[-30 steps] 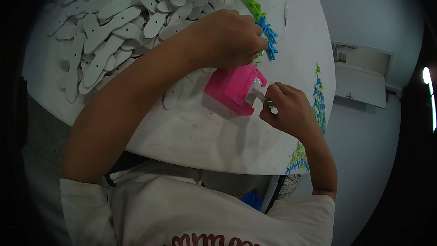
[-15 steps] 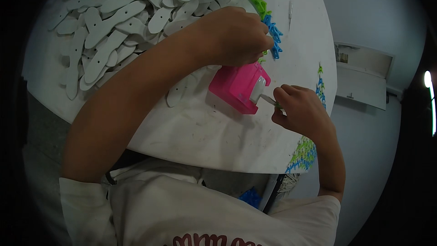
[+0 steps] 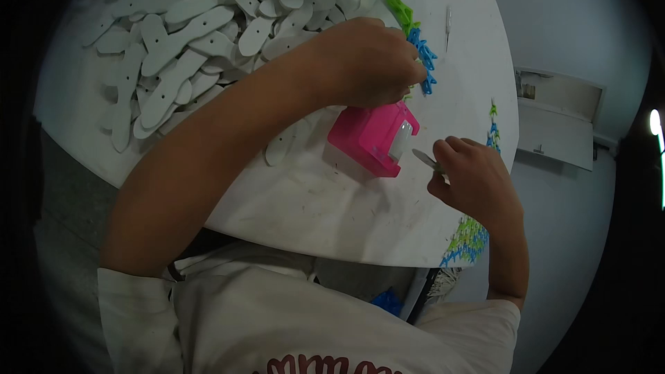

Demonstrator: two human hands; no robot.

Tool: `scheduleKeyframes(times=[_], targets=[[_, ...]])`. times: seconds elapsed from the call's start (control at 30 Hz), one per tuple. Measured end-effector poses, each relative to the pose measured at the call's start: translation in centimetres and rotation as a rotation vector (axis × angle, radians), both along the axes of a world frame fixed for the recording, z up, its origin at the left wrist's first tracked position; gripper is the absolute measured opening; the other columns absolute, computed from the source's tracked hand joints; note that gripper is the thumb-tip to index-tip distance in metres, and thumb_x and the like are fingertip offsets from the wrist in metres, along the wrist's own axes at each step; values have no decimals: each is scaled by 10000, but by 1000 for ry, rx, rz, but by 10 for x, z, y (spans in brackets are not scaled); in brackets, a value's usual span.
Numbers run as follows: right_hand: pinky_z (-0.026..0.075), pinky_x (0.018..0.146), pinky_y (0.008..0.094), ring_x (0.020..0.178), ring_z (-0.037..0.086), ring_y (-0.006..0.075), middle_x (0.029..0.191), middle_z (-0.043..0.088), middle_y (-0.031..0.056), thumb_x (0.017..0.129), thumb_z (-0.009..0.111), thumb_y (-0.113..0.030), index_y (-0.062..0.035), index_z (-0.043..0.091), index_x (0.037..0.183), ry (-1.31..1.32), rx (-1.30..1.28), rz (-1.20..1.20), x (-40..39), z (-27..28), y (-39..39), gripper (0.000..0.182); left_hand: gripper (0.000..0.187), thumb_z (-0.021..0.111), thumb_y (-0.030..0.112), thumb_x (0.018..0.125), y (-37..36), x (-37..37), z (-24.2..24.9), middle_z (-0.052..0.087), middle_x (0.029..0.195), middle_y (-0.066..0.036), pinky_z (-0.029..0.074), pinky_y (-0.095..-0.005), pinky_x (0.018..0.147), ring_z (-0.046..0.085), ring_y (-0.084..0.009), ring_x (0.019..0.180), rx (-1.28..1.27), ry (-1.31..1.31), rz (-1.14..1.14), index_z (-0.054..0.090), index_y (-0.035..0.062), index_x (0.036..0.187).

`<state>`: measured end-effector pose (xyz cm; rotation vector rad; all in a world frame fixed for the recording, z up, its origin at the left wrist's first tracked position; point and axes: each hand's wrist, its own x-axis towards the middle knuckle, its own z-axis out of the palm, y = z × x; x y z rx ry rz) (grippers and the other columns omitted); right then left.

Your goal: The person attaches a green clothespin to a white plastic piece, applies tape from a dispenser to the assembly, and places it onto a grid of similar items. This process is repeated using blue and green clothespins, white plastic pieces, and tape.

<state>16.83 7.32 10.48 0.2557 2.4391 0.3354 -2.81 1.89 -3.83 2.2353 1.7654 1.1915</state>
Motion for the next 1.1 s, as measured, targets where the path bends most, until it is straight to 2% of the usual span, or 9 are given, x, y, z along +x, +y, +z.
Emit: scheduleKeyframes(times=[0.1,0.2,0.27,0.4,0.57,0.67,0.73,0.87,1.1], targets=[[508,568,342,627,605,237,737,585,99,664,725,-51,-32,551,812,188,-18,-92,7,19,-7,229,83,684,176,808,1,0,0,681,790,-58,533,-382,730,681,-246,822,119,-12,1,675,93,802],[471,533,307,639,579,171,749,575,67,718,699,-28,-20,540,858,742,-144,-171,32,12,-4,212,93,686,184,820,0,-1,6,657,765,-40,516,-383,718,661,-240,781,214,15,61,658,96,809],[438,558,266,676,544,108,781,577,38,818,634,-44,-16,539,916,1341,-381,-496,50,-18,2,139,88,682,168,797,1,-3,8,655,757,-61,511,-382,729,662,-258,791,308,-96,156,660,87,824],[393,594,235,656,471,74,795,580,28,909,549,-56,-40,540,934,1931,-894,-803,49,-69,9,31,102,681,173,824,-3,-4,16,632,744,-47,492,-382,722,638,-258,761,374,-183,121,658,82,862],[399,582,235,674,496,81,770,571,26,918,574,-65,-38,564,955,2014,-1235,-955,52,-99,-1,47,239,682,205,883,-9,18,30,609,824,-63,468,-354,695,583,-211,738,355,-560,-42,641,75,1079],[411,573,237,696,525,97,808,576,40,865,648,-2,-5,627,1007,1922,-932,-925,53,-104,-2,144,334,658,222,919,-17,28,37,583,838,-50,446,-310,686,548,-145,747,270,-658,-107,580,57,1199],[431,557,243,709,544,119,886,586,68,771,710,82,16,674,1093,1798,-266,-392,51,-97,-5,331,354,625,233,949,-18,36,34,572,837,-39,438,-289,691,534,-123,763,231,-752,-161,547,47,1239],[463,566,252,732,566,145,960,590,90,702,733,123,9,680,1166,1761,-34,-193,58,-92,-8,480,455,440,379,1045,-19,39,41,558,841,-37,409,-251,691,502,-96,751,42,-1013,-265,458,17,1320],[498,567,277,723,591,190,936,611,107,686,759,99,12,682,1117,1772,2,-57,54,-86,-10,447,440,478,352,1035,-16,31,33,576,859,-36,418,-244,755,516,-93,808,-164,-1200,-278,453,34,1337]])
